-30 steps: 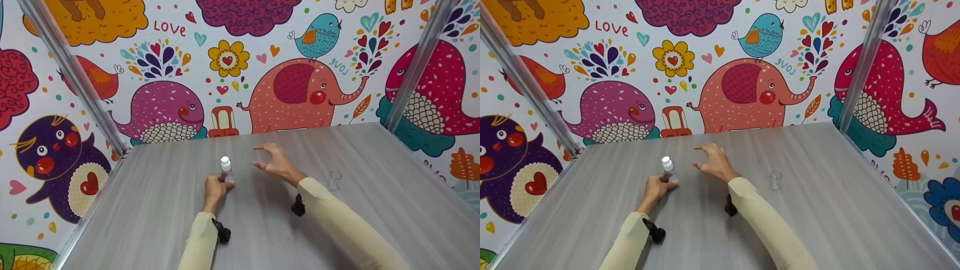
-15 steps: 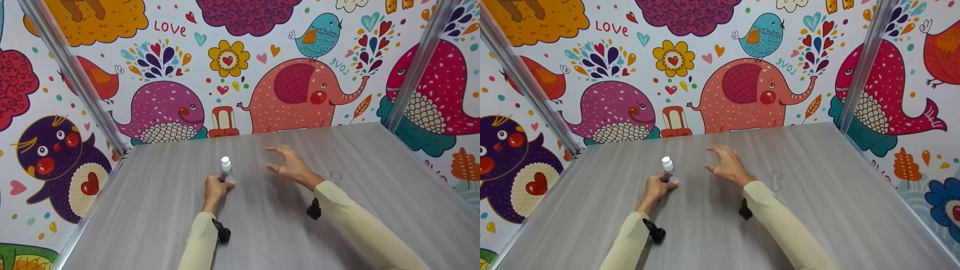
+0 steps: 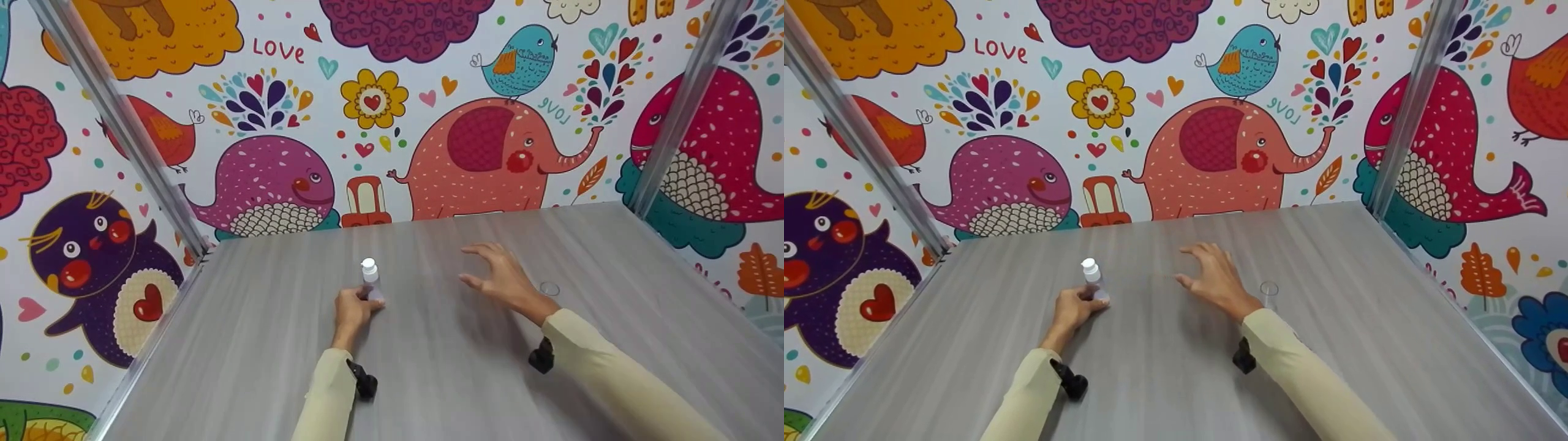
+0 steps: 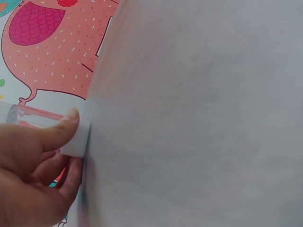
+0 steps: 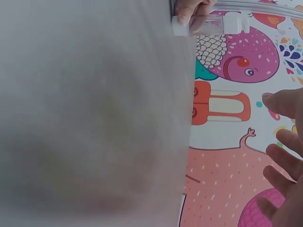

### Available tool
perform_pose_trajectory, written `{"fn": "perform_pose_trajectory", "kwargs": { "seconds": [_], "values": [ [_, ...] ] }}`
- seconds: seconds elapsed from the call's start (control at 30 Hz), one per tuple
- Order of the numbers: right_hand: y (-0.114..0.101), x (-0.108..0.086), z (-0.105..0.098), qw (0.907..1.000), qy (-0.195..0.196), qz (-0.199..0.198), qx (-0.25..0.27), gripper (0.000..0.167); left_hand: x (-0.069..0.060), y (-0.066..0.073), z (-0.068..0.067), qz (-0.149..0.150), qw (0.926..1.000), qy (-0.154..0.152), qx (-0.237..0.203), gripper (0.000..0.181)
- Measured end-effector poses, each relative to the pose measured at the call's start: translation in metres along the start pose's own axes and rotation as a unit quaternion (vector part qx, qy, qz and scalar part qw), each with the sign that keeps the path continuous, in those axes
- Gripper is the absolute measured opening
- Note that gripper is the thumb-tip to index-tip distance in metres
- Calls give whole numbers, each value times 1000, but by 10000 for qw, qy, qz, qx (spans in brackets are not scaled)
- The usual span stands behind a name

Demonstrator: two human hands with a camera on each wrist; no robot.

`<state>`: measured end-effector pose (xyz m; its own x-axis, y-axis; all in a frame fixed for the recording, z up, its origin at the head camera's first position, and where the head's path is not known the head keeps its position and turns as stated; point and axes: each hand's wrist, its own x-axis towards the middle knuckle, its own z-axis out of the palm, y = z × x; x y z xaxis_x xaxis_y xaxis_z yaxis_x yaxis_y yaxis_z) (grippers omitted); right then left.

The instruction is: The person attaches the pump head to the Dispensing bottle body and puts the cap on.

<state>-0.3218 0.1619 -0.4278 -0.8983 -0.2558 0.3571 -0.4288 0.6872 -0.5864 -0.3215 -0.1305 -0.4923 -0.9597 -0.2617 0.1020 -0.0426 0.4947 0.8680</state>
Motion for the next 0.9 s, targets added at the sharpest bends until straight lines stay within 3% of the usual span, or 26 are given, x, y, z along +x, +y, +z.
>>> {"fn": "perform_pose_trajectory", "kwargs": {
  "seconds": [0.1, 0.57, 0.9],
  "values": [
    [7, -6, -5, 9999, 72, 36, -68, 54, 0, 0, -1, 59, 9999, 23, 110, 36],
    [31, -25, -25, 9993, 204, 176, -269, 56, -1, 0, -1, -35, 9999, -100, -130, 36],
    [45, -36, -36, 9989, 391, 61, -244, 54, 0, -1, 0, 49, 9999, -20, -105, 35]
  ]
}}
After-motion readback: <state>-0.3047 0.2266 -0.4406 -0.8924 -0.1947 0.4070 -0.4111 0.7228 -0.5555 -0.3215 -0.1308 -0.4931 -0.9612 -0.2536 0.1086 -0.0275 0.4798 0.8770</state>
